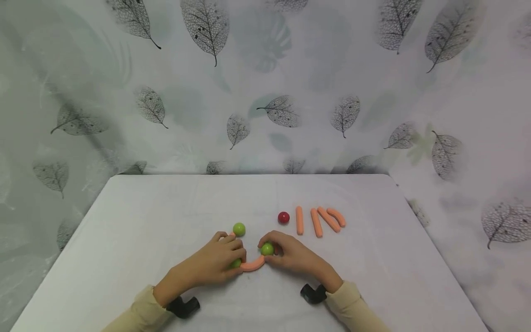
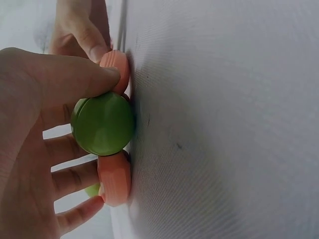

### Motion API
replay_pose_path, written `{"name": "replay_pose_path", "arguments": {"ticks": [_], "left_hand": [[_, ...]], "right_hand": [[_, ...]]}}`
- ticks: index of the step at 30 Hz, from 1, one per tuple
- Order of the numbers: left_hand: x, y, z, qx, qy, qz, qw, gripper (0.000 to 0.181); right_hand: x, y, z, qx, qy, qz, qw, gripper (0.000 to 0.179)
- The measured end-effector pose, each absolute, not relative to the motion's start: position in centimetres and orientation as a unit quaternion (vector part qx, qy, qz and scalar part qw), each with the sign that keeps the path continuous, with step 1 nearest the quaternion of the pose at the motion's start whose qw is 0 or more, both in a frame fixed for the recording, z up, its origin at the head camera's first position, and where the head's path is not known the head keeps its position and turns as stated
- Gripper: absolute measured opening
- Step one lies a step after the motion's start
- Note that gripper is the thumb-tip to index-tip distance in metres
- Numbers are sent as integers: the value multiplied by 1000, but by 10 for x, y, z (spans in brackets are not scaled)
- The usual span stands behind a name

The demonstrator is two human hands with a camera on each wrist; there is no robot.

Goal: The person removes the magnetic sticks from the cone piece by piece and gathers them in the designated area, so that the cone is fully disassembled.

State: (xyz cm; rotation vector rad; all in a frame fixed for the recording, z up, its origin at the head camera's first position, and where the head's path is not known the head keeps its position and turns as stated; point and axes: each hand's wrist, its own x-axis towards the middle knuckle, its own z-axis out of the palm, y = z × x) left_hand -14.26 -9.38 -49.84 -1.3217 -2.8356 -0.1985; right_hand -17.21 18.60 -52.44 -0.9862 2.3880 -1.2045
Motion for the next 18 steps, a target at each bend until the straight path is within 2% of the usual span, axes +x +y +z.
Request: {"name": "replay_pose_path", "arguments": {"ticks": [12,18], "left_hand": [[-142,-95,-496,-436,-898,-55,18,17],[-141,-94,-496,-427,-902,-60,-2,15]], "right_hand": [[-168,183,-521,-322,853,-394,115,30],[-166,185,-515,-288,867,-396,91,34]]}}
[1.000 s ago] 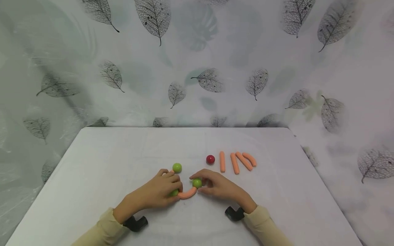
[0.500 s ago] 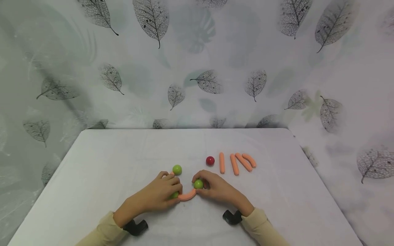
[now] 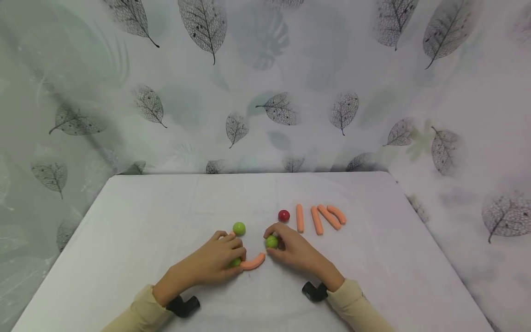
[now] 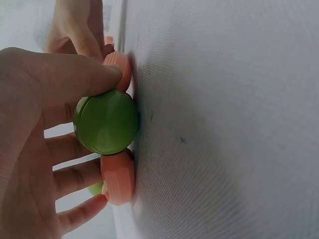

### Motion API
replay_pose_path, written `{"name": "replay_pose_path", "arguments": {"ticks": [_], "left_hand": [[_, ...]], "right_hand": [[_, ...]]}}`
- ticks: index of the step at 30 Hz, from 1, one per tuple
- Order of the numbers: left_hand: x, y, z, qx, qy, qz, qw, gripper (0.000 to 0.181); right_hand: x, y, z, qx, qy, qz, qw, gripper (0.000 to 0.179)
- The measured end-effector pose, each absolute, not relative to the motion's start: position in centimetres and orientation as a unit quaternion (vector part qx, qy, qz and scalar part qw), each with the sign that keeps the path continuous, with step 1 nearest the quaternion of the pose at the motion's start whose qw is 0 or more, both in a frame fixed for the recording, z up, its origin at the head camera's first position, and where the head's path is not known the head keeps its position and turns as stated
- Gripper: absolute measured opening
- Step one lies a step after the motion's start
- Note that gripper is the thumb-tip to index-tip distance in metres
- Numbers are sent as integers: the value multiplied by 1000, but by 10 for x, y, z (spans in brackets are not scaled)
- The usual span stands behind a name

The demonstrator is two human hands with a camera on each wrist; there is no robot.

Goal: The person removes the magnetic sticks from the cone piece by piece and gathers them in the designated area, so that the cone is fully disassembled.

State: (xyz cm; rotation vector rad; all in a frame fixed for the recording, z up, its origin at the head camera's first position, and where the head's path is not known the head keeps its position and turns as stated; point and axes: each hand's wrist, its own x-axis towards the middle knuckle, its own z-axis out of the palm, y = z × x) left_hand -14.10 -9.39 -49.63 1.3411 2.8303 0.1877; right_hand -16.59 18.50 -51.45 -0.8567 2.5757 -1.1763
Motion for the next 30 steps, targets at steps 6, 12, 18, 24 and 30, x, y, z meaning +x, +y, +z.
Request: {"name": "replay_pose_path", "arguments": {"ticks": [6,12,18,24,30], "left_hand": [[-143,-92,-499,430,901,53,-7,16],[-142,-95,-498,430,901,57,-11,16],[-142,-97,-498,420,905,64,-1,13],[-144,-96,-499,421,905,66,-4,15],[-142,-95,-499,419,905,77,-2,15]], "right_hand": [[-169,190,-511,-265,891,-368,23,34],[-172,193,-511,-257,910,-325,-27,33],[-172,193,-510,-256,916,-309,-28,33],[-172,194,-507,-259,922,-286,-32,34],[-171,196,-503,-256,925,-280,-29,34]]}}
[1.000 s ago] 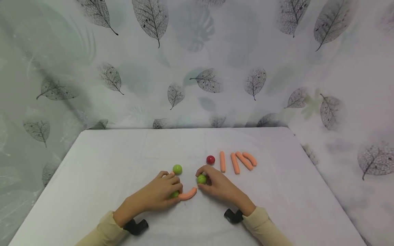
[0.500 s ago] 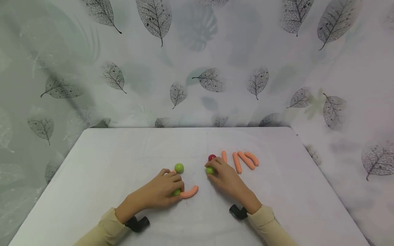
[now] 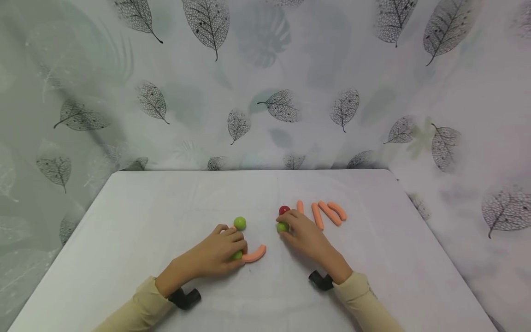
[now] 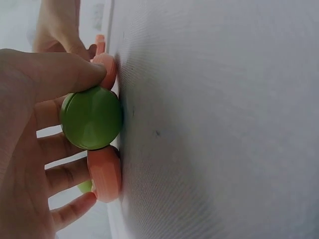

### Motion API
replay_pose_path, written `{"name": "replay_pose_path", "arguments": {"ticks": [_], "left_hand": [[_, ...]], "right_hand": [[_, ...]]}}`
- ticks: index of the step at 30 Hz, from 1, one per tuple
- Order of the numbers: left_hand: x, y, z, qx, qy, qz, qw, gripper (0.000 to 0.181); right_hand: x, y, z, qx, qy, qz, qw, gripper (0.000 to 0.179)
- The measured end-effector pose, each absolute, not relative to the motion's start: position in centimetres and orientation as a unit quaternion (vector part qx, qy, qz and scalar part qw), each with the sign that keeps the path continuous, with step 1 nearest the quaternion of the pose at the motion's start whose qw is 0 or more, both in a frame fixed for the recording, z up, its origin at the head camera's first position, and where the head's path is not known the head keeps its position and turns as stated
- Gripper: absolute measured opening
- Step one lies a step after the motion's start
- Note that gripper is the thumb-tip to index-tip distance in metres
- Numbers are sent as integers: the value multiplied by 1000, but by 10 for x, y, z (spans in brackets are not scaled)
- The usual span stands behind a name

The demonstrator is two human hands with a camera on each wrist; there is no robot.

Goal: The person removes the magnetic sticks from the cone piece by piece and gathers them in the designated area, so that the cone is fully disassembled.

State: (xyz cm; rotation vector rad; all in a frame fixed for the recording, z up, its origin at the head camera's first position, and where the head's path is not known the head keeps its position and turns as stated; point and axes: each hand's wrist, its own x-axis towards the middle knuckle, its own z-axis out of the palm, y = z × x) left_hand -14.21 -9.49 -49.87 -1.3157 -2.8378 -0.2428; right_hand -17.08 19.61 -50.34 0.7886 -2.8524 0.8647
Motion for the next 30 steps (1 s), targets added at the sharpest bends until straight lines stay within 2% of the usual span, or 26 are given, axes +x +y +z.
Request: {"name": "replay_pose_path", "arguments": {"ticks": [6,12,17,24,30], "left_hand": [[-147,-98,-498,-408,-907,-103,-7,16],[-155,-108,-492,-365,-920,-140,25,15],[-160,-115,-491,-352,-920,-166,37,14],[-168,-127,-492,-415,-884,-214,-4,16],[-170,-130,-493,-423,-881,-209,-40,20]], "right_hand": [[-169,200,-496,254,-921,293,32,30],[-163,199,-487,267,-912,310,33,27],[-156,192,-483,294,-895,335,12,25],[-148,171,-492,354,-878,321,-35,24],[-145,151,-503,384,-869,307,-49,22]]}}
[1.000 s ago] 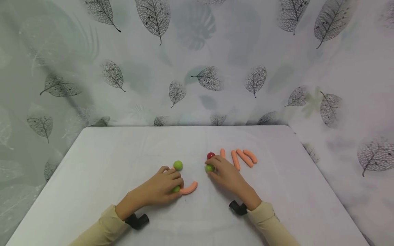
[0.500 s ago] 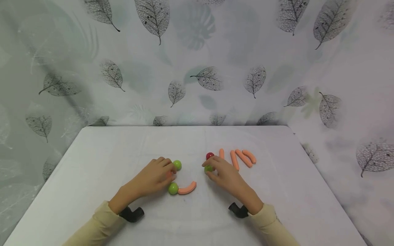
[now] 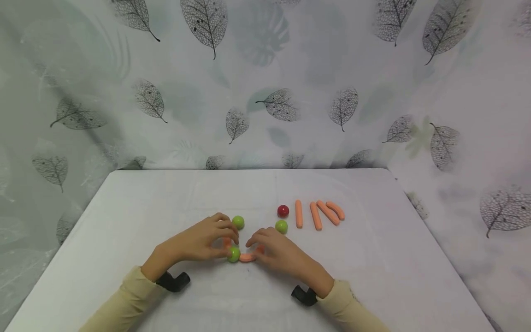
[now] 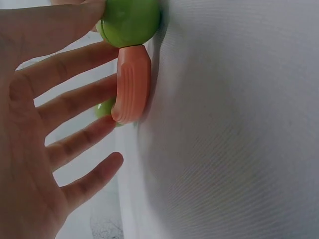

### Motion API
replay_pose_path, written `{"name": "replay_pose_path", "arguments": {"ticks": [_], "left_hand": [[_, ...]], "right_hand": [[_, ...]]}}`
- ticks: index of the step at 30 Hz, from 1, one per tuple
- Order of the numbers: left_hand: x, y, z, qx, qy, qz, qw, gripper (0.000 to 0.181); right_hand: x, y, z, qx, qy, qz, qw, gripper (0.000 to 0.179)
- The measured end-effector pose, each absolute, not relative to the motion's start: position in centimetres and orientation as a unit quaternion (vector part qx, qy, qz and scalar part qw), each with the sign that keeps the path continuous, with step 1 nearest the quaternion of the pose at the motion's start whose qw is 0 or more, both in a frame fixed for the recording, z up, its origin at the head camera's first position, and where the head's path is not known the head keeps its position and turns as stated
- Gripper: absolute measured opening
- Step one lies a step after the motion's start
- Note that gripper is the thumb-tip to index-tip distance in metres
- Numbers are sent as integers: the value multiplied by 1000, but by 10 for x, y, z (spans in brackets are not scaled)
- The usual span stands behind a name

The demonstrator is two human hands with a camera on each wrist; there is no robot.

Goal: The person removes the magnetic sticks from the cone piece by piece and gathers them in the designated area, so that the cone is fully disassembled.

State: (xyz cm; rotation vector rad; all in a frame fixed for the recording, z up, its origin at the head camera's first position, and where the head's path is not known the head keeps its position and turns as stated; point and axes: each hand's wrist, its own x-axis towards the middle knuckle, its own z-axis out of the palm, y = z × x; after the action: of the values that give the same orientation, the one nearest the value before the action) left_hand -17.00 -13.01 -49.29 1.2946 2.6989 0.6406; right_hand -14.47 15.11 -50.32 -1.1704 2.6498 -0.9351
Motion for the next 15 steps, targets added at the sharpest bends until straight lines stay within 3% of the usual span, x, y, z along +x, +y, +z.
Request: {"name": "replay_pose_path", "arguments": {"ticks": [7,15], "left_hand": [[-168,-130,-491,425,882,199,39,17],[-166,-129,-486,429,883,190,31,13]], "right_hand": [[-147,136,-510,-370,873,-305,84,18],[-147,135,-513,-374,866,-325,76,12]]}}
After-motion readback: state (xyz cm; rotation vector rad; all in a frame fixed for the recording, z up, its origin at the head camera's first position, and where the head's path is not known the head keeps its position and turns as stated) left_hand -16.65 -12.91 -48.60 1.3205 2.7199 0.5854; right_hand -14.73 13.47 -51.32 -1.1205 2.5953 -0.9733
